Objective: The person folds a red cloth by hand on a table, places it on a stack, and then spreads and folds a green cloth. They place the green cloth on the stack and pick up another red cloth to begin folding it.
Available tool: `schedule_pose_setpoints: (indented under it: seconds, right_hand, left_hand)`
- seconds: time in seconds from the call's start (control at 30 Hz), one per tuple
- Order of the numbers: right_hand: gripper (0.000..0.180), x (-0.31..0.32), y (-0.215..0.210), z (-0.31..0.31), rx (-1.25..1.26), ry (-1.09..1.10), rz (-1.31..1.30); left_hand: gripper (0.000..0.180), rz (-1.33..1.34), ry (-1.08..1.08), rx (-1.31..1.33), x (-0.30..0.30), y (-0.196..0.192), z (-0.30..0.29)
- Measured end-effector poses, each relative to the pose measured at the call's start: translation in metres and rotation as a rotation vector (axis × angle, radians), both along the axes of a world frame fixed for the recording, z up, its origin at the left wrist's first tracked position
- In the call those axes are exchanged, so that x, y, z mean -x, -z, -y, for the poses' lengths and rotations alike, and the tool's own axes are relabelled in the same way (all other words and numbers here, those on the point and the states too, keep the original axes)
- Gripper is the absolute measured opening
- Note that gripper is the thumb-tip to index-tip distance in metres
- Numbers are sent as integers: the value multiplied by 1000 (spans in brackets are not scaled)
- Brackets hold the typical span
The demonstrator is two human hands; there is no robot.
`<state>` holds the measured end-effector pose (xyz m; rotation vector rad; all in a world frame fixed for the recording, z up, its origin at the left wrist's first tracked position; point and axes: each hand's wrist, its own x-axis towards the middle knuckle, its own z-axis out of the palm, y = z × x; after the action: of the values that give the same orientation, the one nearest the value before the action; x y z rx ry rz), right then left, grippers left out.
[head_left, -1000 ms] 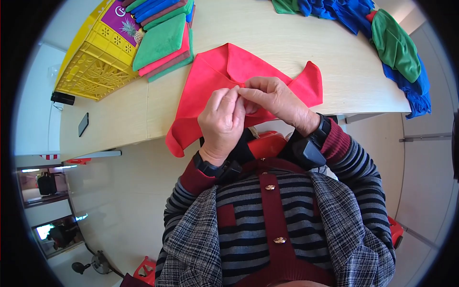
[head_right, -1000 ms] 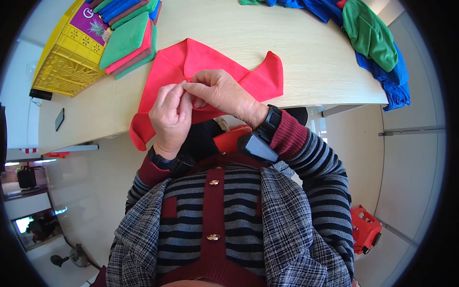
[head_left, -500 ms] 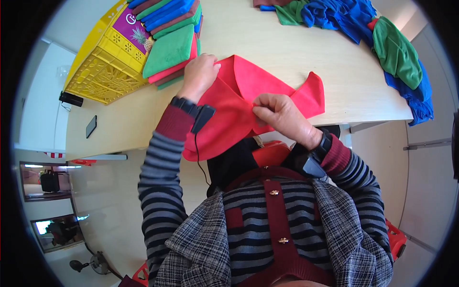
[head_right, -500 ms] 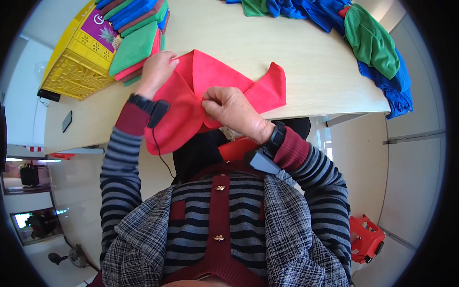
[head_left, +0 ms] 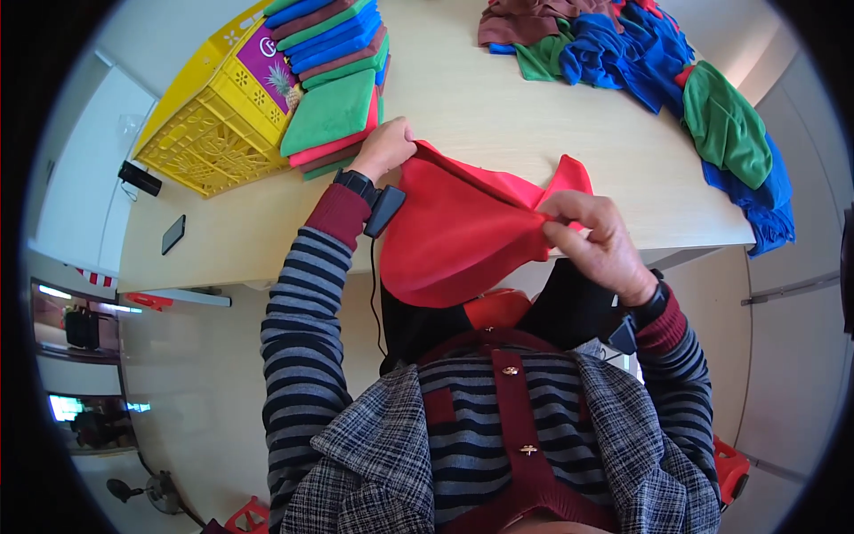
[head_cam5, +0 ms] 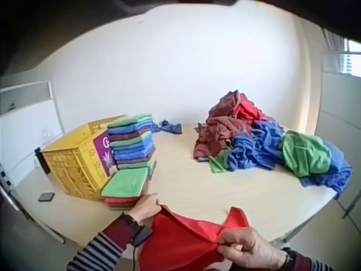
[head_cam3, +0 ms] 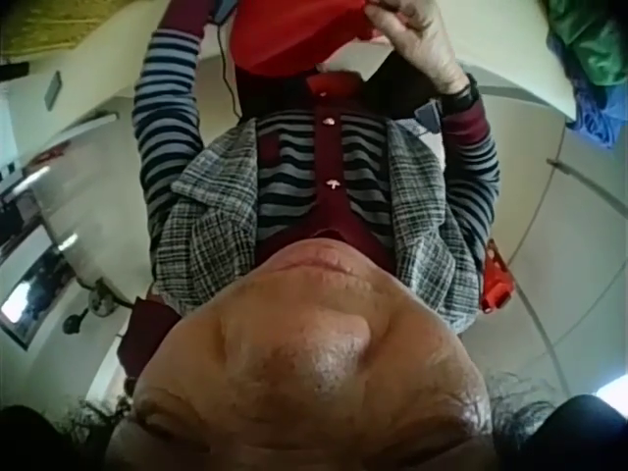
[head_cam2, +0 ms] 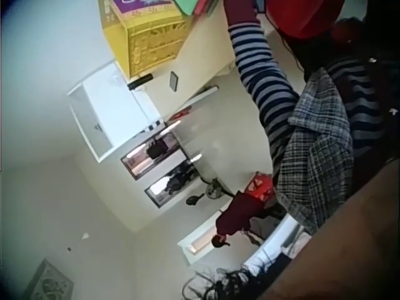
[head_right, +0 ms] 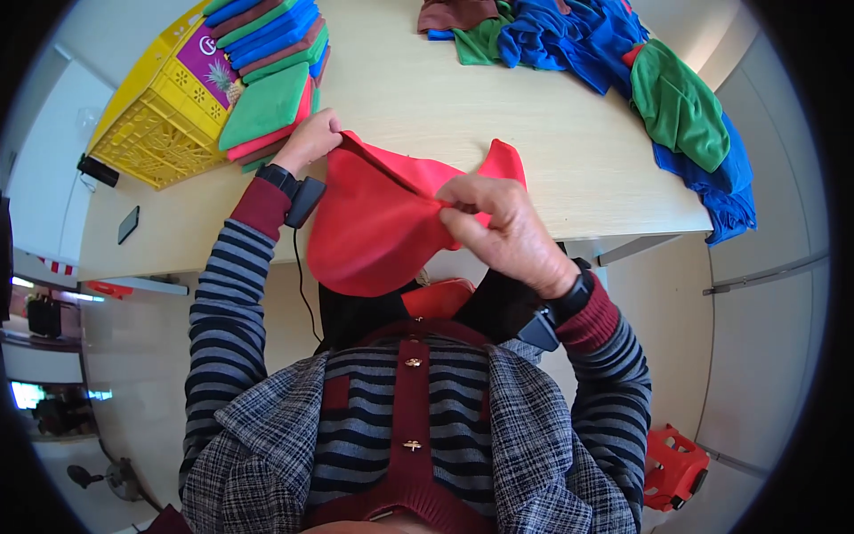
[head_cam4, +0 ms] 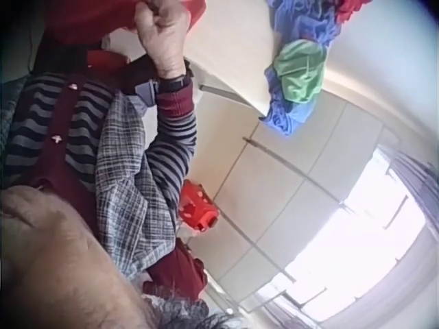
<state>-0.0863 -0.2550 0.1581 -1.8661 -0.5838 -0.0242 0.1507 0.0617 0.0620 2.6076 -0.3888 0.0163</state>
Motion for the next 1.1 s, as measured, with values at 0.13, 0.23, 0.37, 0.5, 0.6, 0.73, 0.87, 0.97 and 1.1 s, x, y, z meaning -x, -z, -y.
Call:
schedule_pose_setpoints:
  seconds: [0.13,0.23,0.37,0.5,0.6,0.73,0.87,0.97,1.1]
  right_hand:
    - [12,2,-32,25,48,96,146]
    - [13,-5,-59,52,0,217,128]
    - [14,-19,-95,80,4,299,335]
    - [16,-27,-120,97,176,442,559]
    - [18,-41,-126,110,253,479,607]
    - [20,-55,-126,127,158,470,601]
    - [21,-65,-124,131,96,479,624]
    - [21,-73,-123,137,152,457,623]
    - [22,-77,-122,147,156,479,564]
  left_hand:
    - [9,-36,-35,174,11,-48,-6]
    - [7,-101,-66,139,29,-119,-5]
    - [10,192,40,44,48,-189,-4]
    - [7,89,84,182,63,-245,-8]
    - [10,175,118,295,67,-263,-18]
    - [17,307,134,473,64,-259,-23]
    - [20,274,132,353,61,-248,-12]
    - [21,264,136,313,48,-249,-22]
    - [22,279,147,448,36,-244,-31]
